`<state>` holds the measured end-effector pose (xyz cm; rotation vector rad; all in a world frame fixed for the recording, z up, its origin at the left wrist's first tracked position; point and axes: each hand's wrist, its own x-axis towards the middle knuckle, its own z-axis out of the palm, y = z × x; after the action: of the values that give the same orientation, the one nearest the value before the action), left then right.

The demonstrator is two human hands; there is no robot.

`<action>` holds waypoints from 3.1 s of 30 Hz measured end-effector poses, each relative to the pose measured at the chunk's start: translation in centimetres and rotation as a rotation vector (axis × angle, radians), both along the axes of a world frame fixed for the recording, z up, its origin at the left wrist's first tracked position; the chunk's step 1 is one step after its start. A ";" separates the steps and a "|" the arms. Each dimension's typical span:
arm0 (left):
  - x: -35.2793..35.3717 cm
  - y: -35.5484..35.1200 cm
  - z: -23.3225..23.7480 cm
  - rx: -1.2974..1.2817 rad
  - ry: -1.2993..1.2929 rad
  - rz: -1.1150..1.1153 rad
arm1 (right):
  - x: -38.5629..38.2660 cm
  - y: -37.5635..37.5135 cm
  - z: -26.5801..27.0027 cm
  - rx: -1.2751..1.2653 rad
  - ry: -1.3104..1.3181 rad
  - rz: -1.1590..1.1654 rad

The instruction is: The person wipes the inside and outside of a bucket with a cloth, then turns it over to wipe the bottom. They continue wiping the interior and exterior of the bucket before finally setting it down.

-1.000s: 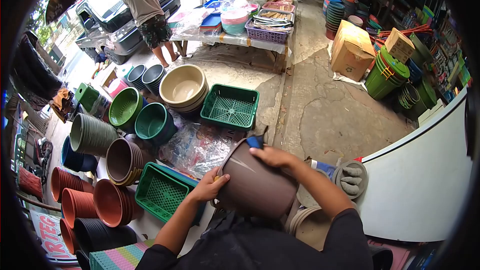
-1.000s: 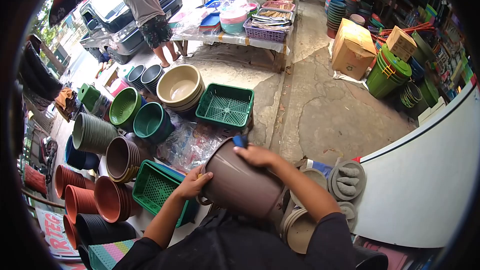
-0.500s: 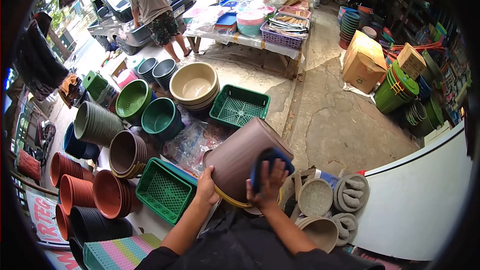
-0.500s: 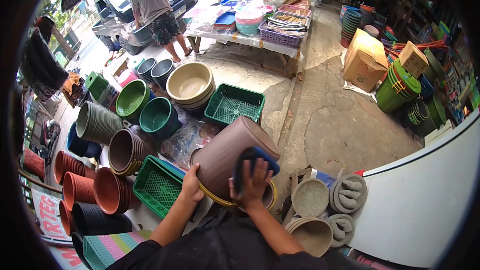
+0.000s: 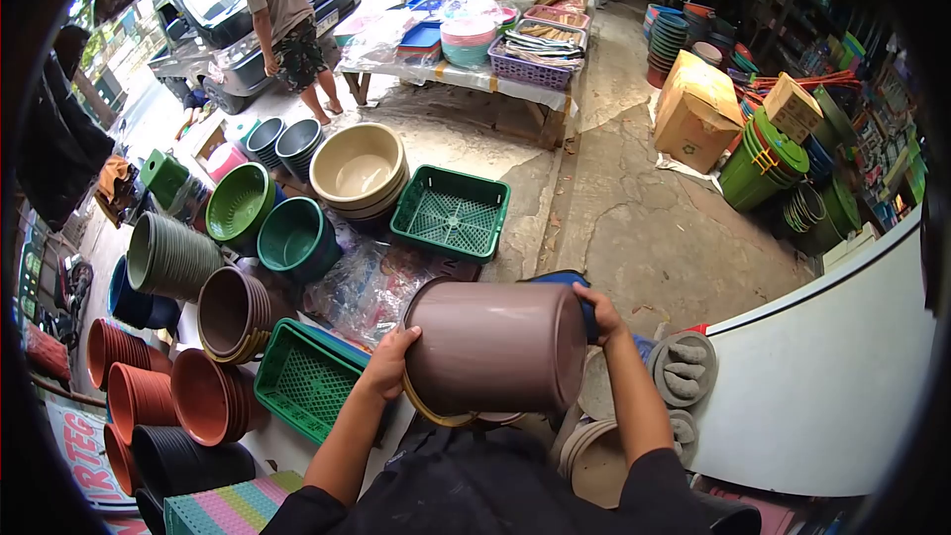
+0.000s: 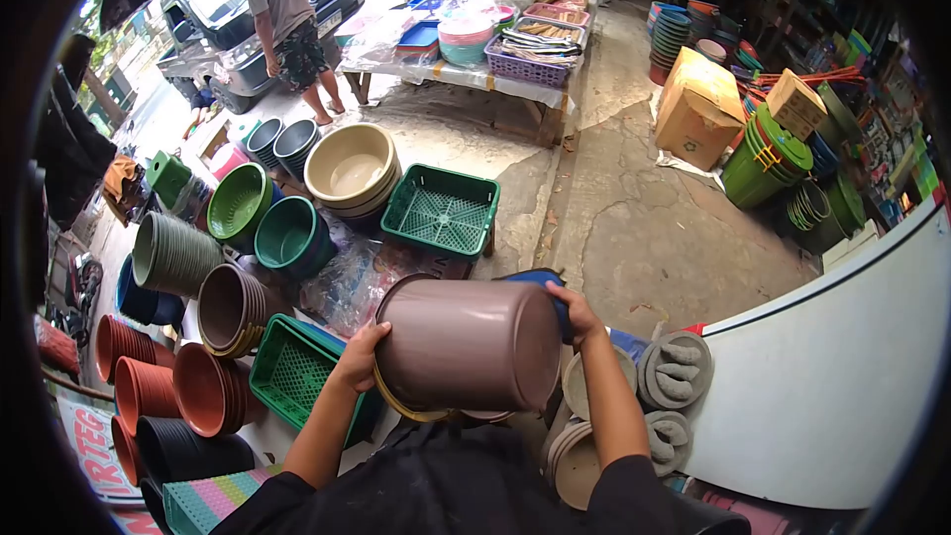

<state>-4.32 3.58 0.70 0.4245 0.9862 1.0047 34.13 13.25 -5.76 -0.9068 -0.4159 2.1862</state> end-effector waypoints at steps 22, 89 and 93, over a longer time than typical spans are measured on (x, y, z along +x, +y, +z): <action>-2.4 -0.9 -4.4 -0.075 -0.121 0.310 | -11.4 -10.6 4.9 1.120 -1.055 -0.528; -17.9 -13.8 0.1 0.378 0.546 1.172 | -41.4 -3.3 12.5 0.765 -0.397 -0.085; -22.2 -16.0 -0.5 0.364 -0.139 1.243 | -47.0 -3.5 11.4 0.743 -0.360 -0.034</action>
<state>-26.48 -12.43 0.22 -0.0274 0.9040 2.3179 -12.90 9.80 5.66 -0.8505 -1.2686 1.6150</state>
